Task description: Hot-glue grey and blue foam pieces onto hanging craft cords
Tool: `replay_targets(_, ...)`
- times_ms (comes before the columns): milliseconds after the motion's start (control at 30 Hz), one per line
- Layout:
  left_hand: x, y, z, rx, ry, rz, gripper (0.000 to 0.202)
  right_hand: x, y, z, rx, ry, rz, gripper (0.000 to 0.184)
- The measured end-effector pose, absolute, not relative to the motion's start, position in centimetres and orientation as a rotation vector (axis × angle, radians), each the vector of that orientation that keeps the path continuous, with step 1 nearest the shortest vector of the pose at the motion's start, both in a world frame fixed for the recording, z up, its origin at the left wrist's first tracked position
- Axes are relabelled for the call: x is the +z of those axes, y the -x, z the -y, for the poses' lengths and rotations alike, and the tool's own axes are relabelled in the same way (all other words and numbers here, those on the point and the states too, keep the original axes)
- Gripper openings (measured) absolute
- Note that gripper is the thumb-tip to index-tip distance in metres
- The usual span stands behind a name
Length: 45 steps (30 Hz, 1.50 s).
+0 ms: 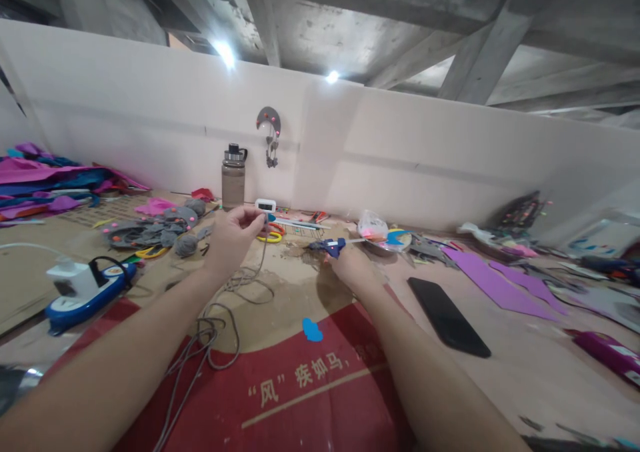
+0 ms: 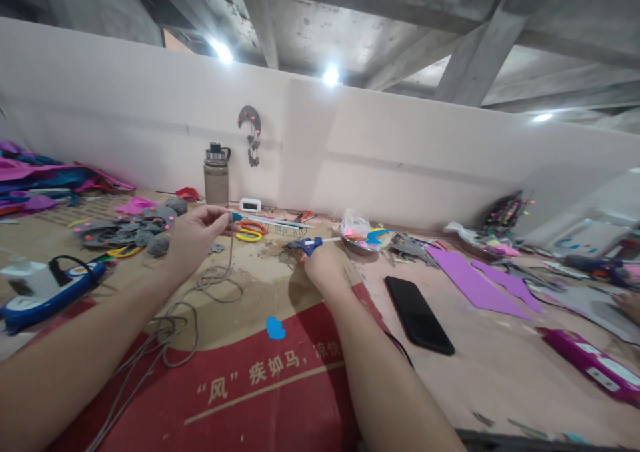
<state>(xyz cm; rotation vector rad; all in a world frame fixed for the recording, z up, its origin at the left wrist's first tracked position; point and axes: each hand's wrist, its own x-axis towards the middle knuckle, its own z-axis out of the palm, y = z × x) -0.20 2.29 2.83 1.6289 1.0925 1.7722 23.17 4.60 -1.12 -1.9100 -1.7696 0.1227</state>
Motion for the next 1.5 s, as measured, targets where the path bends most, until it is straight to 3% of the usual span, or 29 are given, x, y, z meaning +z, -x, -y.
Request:
replay_targets(67,2.9,0.1,-1.8,1.801,-1.854,-1.238,0.015,-0.5,-23.3,-4.3,-0.009,1.983,1.726,0.017)
replay_targets(167,2.8,0.2,-1.4,1.841,-2.252,-1.314,0.012,0.6,-21.8,-3.6,0.067,1.696,1.677,0.013)
replay_targets(333,2.4,0.1,-1.4,1.796,-2.611,-1.195,0.01,1.0,-16.4,-1.4,0.935,0.837,1.432,0.023)
replay_targets(433,2.3,-0.2,-1.2,1.754,-2.65,-1.184,0.01,1.0,-14.3,-0.1,1.193,0.654,1.297,0.031)
replay_targets(700,2.0,-1.1,-1.1,1.754,-2.199,-1.281,0.011,1.2,-14.8,0.4,0.852,0.841,1.394,0.012)
replay_targets(1033,2.3,-1.7,-0.7,1.588,-1.782,-1.145,0.014,1.1,-15.1,0.1,0.711,0.923,1.437,0.015)
replay_targets(1500,1.8,-1.7,-1.3,1.549,-1.693,-1.013,0.015,1.3,-15.5,0.0,0.596,1.018,1.493,0.017)
